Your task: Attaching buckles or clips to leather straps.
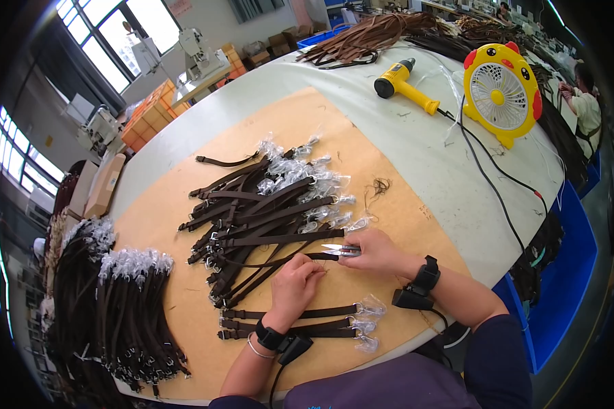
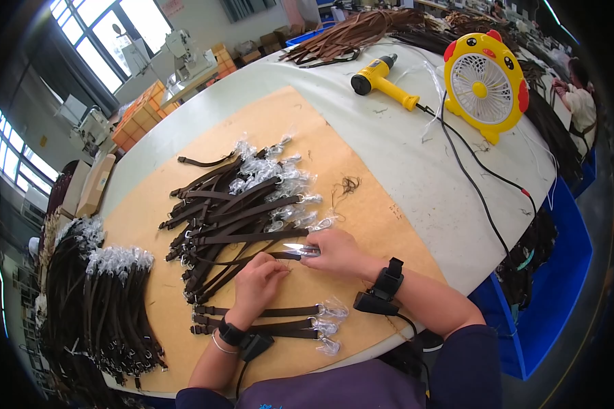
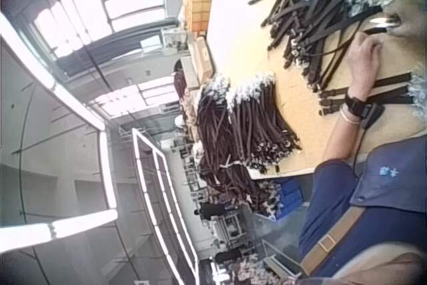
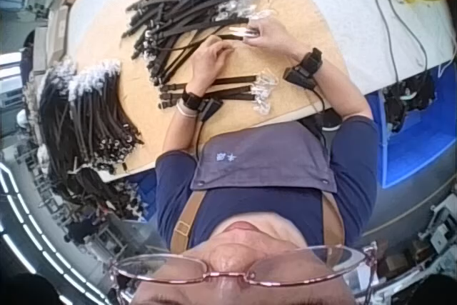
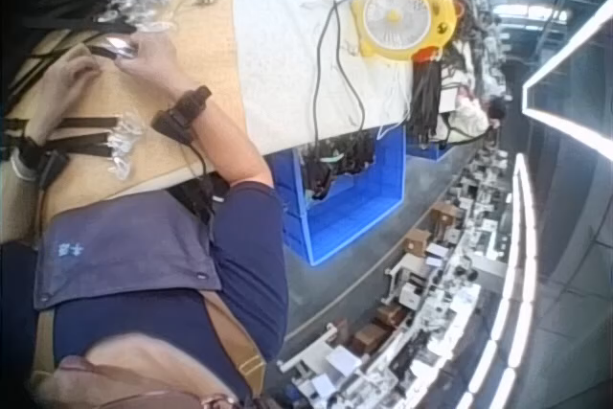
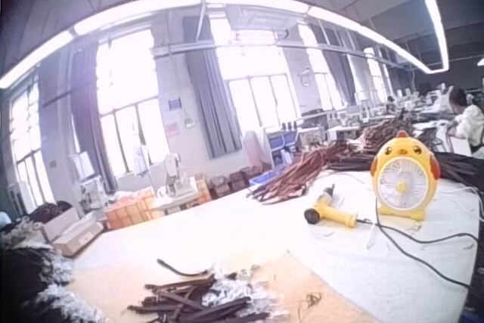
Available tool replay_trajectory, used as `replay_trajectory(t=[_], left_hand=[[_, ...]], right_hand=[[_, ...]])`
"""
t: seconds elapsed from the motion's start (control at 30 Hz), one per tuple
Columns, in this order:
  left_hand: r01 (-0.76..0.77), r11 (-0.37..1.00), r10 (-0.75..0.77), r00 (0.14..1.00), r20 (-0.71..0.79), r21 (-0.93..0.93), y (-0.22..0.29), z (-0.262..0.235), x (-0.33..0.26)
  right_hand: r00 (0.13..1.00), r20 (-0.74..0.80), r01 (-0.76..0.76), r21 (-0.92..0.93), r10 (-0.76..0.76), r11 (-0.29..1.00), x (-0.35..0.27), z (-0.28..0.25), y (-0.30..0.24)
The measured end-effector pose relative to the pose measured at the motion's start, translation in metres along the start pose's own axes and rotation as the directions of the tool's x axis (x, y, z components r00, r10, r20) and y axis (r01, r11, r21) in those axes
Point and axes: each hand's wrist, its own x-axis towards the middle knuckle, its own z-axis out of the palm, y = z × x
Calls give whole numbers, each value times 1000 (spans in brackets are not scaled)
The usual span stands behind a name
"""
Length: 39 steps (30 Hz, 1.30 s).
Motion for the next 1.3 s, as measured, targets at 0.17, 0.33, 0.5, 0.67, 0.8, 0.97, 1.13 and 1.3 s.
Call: replay_trajectory(t=[0.17, 0.33, 0.5, 0.67, 0.8, 0.97, 1.13, 1.3], left_hand=[[-61, 994, 83, 968, -238, 95, 8, -5, -1], [-112, 972, 183, 912, -368, 205, 19, -16, 19], [-110, 991, 92, 972, -214, -72, 0, -4, 10], [-10, 985, -47, 942, -331, -169, -7, -13, 13], [171, 981, -191, 935, -300, -91, -21, -28, 10], [72, 995, -39, 913, -406, 68, -8, -34, 21], [-7, 999, 14, 990, 142, -51, -16, -35, 12], [-10, 998, 6, 998, -69, -61, -6, -35, 14]], right_hand=[[999, -37, 29, 286, -19, 958, 4, -12, -4], [995, 6, 95, 330, -103, 939, -1, -13, -18], [995, 45, 64, 380, -87, 923, 0, -12, -16], [991, 130, -40, 498, -29, 866, 0, -12, -11], [997, 78, -25, 472, -13, 881, 0, -14, -12], [867, -251, 446, 10, -429, 895, 1, -11, -14], [802, -227, 517, -198, -552, 833, -4, -17, -24], [783, -235, 528, -237, -576, 815, -4, -13, -21]])
